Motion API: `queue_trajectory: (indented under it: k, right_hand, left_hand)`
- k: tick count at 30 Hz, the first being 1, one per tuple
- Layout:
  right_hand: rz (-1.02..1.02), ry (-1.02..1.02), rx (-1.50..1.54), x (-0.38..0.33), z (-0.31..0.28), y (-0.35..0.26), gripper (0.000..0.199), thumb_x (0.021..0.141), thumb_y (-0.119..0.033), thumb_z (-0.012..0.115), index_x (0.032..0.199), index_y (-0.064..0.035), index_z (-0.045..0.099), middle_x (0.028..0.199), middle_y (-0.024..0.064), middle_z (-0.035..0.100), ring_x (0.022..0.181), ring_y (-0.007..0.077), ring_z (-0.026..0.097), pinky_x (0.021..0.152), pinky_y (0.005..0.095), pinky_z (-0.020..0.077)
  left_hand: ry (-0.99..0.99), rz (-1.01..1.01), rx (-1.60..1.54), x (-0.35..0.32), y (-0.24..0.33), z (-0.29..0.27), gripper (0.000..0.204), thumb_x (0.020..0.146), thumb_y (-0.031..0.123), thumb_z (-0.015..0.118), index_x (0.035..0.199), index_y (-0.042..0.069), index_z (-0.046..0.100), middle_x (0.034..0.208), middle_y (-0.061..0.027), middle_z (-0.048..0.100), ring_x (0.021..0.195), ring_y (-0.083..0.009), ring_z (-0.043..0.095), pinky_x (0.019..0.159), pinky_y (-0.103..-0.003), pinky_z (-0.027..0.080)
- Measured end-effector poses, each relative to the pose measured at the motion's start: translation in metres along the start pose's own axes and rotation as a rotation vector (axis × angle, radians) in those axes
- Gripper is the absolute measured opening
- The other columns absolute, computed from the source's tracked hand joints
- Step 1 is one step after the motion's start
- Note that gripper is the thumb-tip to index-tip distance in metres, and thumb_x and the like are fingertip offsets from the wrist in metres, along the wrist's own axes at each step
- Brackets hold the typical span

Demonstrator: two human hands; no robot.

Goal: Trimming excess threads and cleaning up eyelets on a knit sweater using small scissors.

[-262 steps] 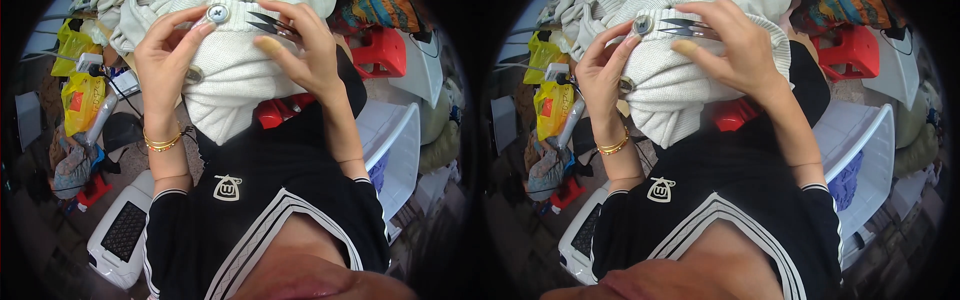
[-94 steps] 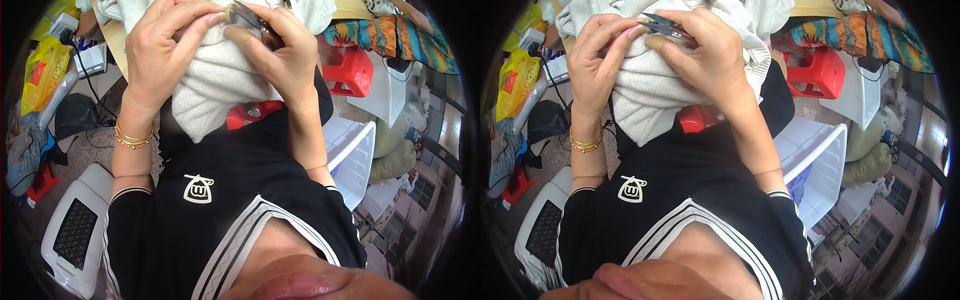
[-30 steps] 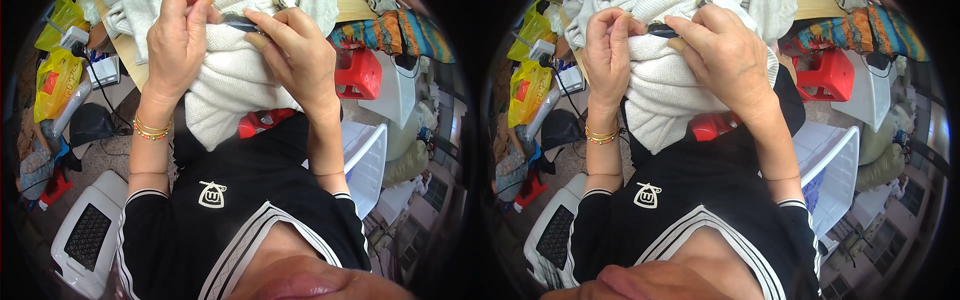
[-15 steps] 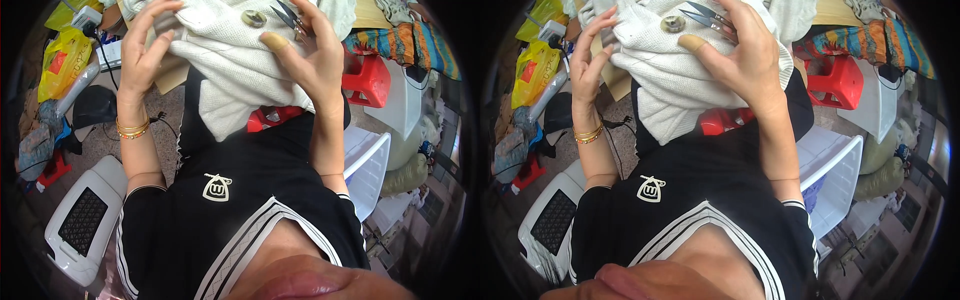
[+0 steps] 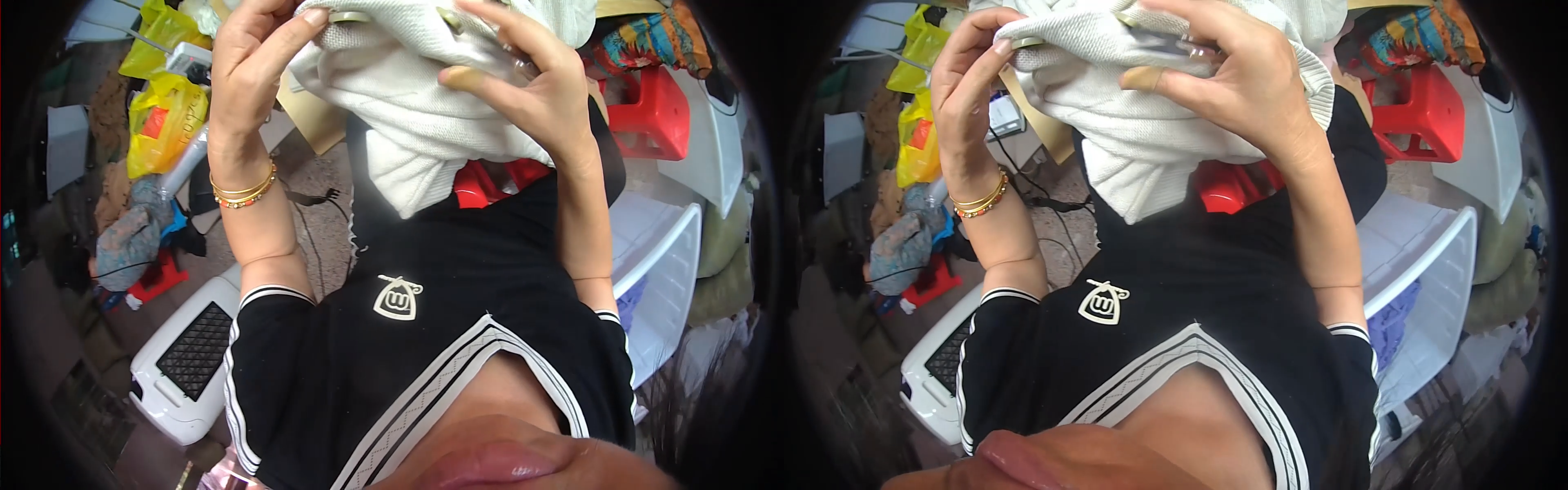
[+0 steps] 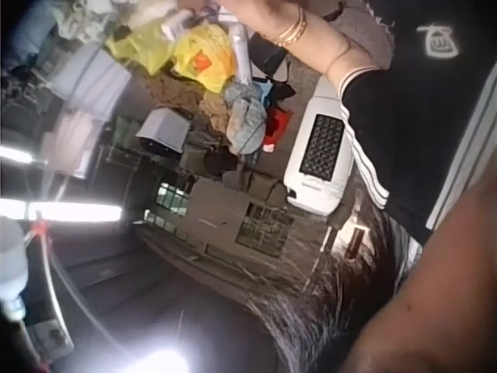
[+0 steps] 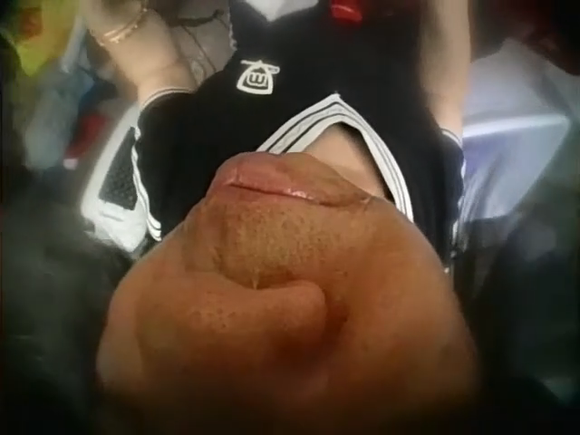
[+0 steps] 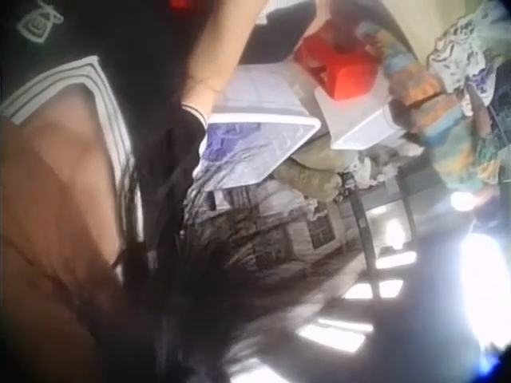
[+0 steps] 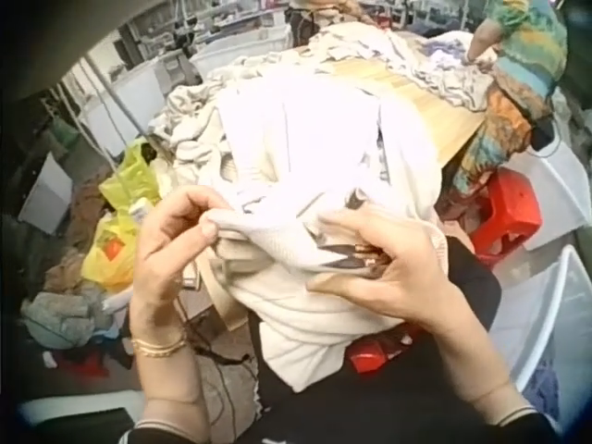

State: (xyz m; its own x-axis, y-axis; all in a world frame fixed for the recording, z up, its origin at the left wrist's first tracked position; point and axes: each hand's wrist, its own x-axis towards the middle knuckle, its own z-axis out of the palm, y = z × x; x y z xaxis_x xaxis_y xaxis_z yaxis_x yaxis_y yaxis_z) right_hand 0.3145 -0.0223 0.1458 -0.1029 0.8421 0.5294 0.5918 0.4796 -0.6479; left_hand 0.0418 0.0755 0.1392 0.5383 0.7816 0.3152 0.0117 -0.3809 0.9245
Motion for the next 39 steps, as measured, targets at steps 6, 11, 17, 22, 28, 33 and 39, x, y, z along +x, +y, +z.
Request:
queue_trajectory:
  k: [6, 11, 17, 22, 28, 33, 39]
  right_hand:
    - [0.111, 0.056, 0.264, -0.019, -0.034, 0.048, 0.016, 0.088, -0.001, 0.066, 0.104, -0.0023, 0.071, 0.091, -0.0018, 0.067, 0.083, 0.0033, 0.058, 0.07, 0.0181, 0.0453]
    - [0.228, 0.213, 0.156, -0.01, -0.062, 0.033, 0.006, 0.086, -0.003, 0.072, 0.087, 0.0001, 0.067, 0.07, -0.0043, 0.056, 0.063, 0.0034, 0.049, 0.055, 0.0218, 0.0373]
    - [0.079, 0.176, -0.229, -0.028, -0.035, 0.058, 0.017, 0.075, -0.001, 0.063, 0.091, 0.0016, 0.067, 0.071, 0.0114, 0.058, 0.061, 0.0215, 0.058, 0.056, 0.0309, 0.0439]
    - [0.288, 0.2, -0.216, -0.027, -0.037, 0.036, 0.03, 0.075, -0.003, 0.073, 0.105, 0.0014, 0.067, 0.077, 0.0068, 0.058, 0.063, 0.0137, 0.057, 0.056, 0.0269, 0.0433]
    - [0.099, 0.199, -0.071, -0.022, -0.039, 0.007, 0.043, 0.075, -0.009, 0.079, 0.114, 0.0018, 0.064, 0.089, 0.0092, 0.061, 0.07, 0.015, 0.058, 0.061, 0.0244, 0.046]
    - [0.007, 0.025, -0.012, -0.021, -0.031, 0.01, 0.037, 0.08, -0.015, 0.079, 0.114, -0.0026, 0.068, 0.081, 0.0087, 0.057, 0.064, 0.0173, 0.055, 0.055, 0.0279, 0.0437]
    - [0.033, 0.05, -0.068, -0.015, -0.023, 0.007, 0.035, 0.078, -0.012, 0.079, 0.111, -0.003, 0.072, 0.076, 0.0076, 0.054, 0.061, 0.0175, 0.053, 0.053, 0.0281, 0.0417]
  left_hand:
    - [-0.021, -0.133, -0.217, 0.018, 0.032, 0.012, 0.031, 0.096, 0.006, 0.05, 0.122, -0.008, 0.056, 0.115, -0.0123, 0.064, 0.109, -0.0146, 0.059, 0.097, -0.025, 0.042]
    - [0.003, -0.061, -0.064, 0.025, 0.02, 0.056, 0.029, 0.098, 0.007, 0.053, 0.125, -0.003, 0.058, 0.113, -0.0081, 0.062, 0.11, -0.0128, 0.056, 0.096, -0.024, 0.041]
    - [0.112, -0.037, 0.355, 0.006, 0.005, 0.084, 0.026, 0.093, 0.01, 0.064, 0.118, 0.004, 0.063, 0.099, -0.0025, 0.063, 0.082, -0.0064, 0.052, 0.071, -0.022, 0.042]
    - [0.134, 0.158, 0.604, 0.01, -0.001, 0.084, 0.037, 0.094, 0.001, 0.062, 0.13, 0.01, 0.063, 0.112, -0.0008, 0.063, 0.092, -0.0069, 0.058, 0.079, -0.021, 0.045]
    - [0.006, 0.313, 0.689, 0.013, -0.002, 0.082, 0.038, 0.088, 0.001, 0.068, 0.125, 0.009, 0.068, 0.112, -0.0062, 0.066, 0.102, -0.0171, 0.061, 0.087, -0.03, 0.049]
    - [-0.005, 0.366, 0.736, 0.015, -0.001, 0.078, 0.034, 0.087, -0.001, 0.069, 0.12, 0.008, 0.071, 0.106, -0.0084, 0.068, 0.097, -0.0168, 0.063, 0.085, -0.028, 0.049]
    - [0.067, 0.321, 0.592, 0.016, -0.01, 0.087, 0.019, 0.094, 0.003, 0.063, 0.112, 0.0, 0.071, 0.1, -0.009, 0.069, 0.089, -0.0152, 0.063, 0.08, -0.025, 0.048]
